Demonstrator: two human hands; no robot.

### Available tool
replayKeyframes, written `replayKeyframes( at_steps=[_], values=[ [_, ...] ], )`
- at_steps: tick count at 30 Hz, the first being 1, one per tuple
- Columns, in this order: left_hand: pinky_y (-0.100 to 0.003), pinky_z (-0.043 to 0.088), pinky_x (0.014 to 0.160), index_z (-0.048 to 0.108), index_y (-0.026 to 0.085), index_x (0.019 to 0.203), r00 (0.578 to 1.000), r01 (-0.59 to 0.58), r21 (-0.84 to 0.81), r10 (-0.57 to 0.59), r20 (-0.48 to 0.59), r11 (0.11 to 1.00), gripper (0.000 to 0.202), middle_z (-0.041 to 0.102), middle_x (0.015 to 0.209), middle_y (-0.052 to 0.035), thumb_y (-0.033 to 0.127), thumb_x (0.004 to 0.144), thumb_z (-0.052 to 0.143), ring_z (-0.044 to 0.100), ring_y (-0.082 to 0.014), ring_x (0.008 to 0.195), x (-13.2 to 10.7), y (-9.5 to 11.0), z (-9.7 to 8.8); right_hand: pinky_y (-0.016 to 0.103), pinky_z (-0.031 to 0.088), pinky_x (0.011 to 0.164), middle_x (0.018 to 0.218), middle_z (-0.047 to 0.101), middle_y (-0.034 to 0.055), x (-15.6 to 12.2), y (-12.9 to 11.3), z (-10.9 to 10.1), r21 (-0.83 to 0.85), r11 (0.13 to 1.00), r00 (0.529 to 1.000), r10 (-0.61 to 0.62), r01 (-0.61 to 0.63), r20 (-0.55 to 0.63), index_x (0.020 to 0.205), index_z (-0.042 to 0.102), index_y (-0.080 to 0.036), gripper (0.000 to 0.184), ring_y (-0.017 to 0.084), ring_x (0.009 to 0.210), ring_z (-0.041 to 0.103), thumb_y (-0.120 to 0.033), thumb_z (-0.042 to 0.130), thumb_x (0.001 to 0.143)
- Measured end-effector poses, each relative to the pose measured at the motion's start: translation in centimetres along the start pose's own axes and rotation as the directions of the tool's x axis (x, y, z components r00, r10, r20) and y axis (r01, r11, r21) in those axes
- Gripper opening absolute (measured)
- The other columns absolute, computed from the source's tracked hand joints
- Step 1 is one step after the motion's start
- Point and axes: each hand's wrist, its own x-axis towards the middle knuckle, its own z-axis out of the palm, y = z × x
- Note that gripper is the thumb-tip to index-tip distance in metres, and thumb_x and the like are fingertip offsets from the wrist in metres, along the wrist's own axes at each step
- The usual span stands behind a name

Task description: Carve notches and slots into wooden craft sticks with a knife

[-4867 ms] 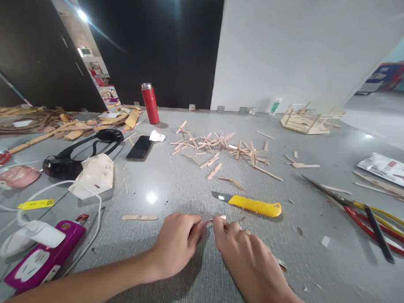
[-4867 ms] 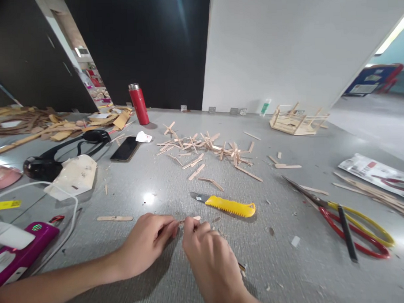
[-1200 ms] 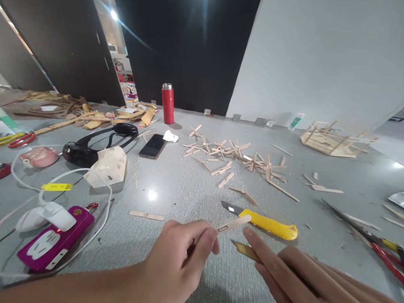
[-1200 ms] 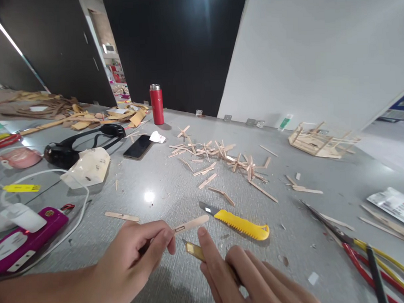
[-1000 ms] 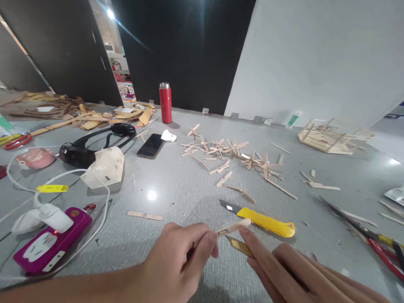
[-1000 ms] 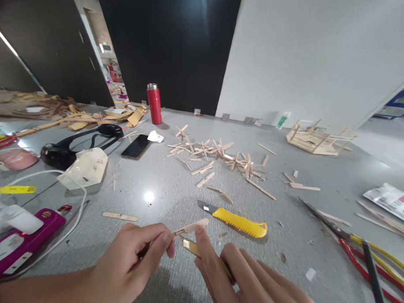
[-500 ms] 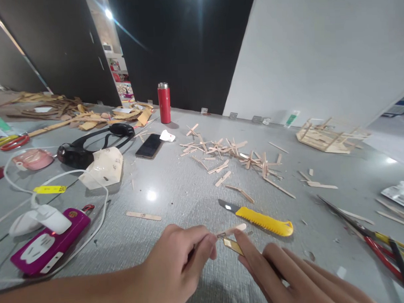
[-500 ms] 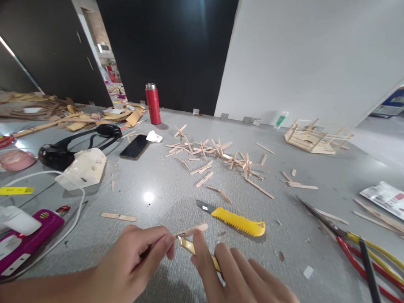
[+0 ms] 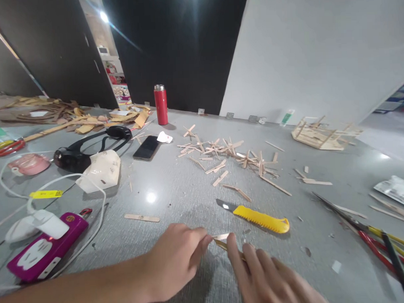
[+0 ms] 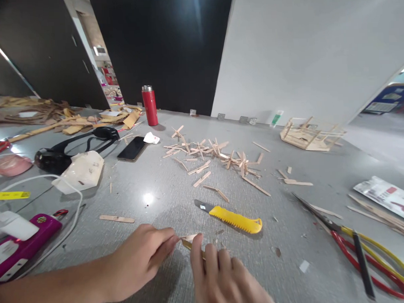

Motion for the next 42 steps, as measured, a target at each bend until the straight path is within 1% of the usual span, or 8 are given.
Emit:
replayKeyframes(
  at_steps=[3,6,12,16,19,24,34,42],
  values=[
    [-0.030,0.025,0.054,0.052,0.020,0.073,1.000,-0.011,0.095,0.013,-0.022,0.995,0.043,0.053,0.057,0.0012,0.032,0.107,0.028,0.040,-0.0125,0.047,0.3,-1.1,1.6,0.030,0.043,0.048,0.070,0.062,0.0060,-0.5,-2.2,1.4,-0.069,0.998,0.997,0.013,-0.008,0.072,0.113,0.068,-0.001,0.039,0.016,0.054,0.057,-0.003,0.046,0.081],
    [-0.030,0.025,0.054,0.054,0.019,0.074,0.998,0.007,0.104,-0.001,-0.061,0.995,0.046,0.059,0.060,-0.0013,0.033,0.107,0.026,0.046,-0.0134,0.048,0.4,-1.4,2.4,0.031,0.041,0.049,0.070,0.058,0.0050,-0.2,-3.3,1.8,-0.102,0.993,0.984,0.068,-0.052,0.162,0.108,0.068,-0.003,0.035,0.017,0.053,0.054,-0.004,0.049,0.080],
    [-0.029,0.024,0.053,0.052,0.020,0.070,0.997,0.030,0.086,-0.024,-0.073,0.996,0.045,0.053,0.056,0.0007,0.033,0.107,0.028,0.042,-0.0126,0.047,0.4,-1.3,2.3,0.030,0.035,0.046,0.061,0.050,0.0007,0.7,-3.3,1.5,-0.127,0.985,0.959,0.144,-0.115,0.244,0.086,0.059,-0.019,0.010,0.018,0.048,0.051,-0.010,0.055,0.081],
    [-0.029,0.023,0.053,0.052,0.019,0.069,0.998,0.029,0.094,-0.023,-0.064,0.995,0.046,0.050,0.054,0.0019,0.033,0.106,0.029,0.039,-0.0121,0.046,0.4,-1.3,2.3,0.028,0.029,0.043,0.055,0.050,-0.0006,1.0,-3.2,1.5,-0.184,0.974,0.946,0.177,-0.129,0.273,0.079,0.055,-0.020,0.015,0.015,0.042,0.046,-0.006,0.058,0.082],
    [-0.028,0.023,0.053,0.053,0.019,0.069,0.999,0.026,0.102,-0.022,-0.042,0.994,0.047,0.052,0.055,0.0008,0.033,0.106,0.027,0.040,-0.0122,0.046,0.4,-1.2,2.3,0.026,0.029,0.043,0.054,0.049,-0.0026,1.0,-3.4,1.4,-0.207,0.971,0.940,0.175,-0.116,0.294,0.077,0.054,-0.021,0.019,0.013,0.042,0.045,-0.004,0.060,0.084],
    [-0.028,0.023,0.054,0.053,0.019,0.071,0.999,0.035,0.111,-0.032,-0.029,0.993,0.048,0.054,0.057,0.0005,0.037,0.107,0.027,0.043,-0.0125,0.048,0.4,-1.4,2.4,0.025,0.031,0.043,0.056,0.047,-0.0034,0.9,-3.9,1.1,-0.279,0.959,0.921,0.160,-0.059,0.356,0.080,0.055,-0.020,0.016,0.013,0.042,0.047,-0.009,0.061,0.089],
    [-0.027,0.022,0.054,0.050,0.019,0.071,0.999,0.034,0.056,-0.034,-0.011,0.998,0.048,0.050,0.057,0.0024,0.040,0.107,0.027,0.036,-0.0118,0.049,0.3,-1.4,2.1,0.024,0.032,0.040,0.053,0.045,-0.0041,1.1,-3.9,0.8,-0.303,0.946,0.931,0.211,-0.117,0.297,0.073,0.055,-0.020,0.021,0.012,0.038,0.045,-0.006,0.061,0.088],
    [-0.028,0.023,0.054,0.053,0.019,0.071,1.000,0.020,0.063,-0.019,-0.017,0.998,0.049,0.053,0.058,0.0013,0.039,0.108,0.027,0.040,-0.0124,0.049,0.4,-1.5,2.0,0.024,0.031,0.041,0.053,0.048,-0.0030,1.2,-3.8,0.8,-0.286,0.945,0.932,0.237,-0.157,0.274,0.074,0.054,-0.020,0.023,0.013,0.039,0.046,-0.003,0.058,0.088]
  ],
)
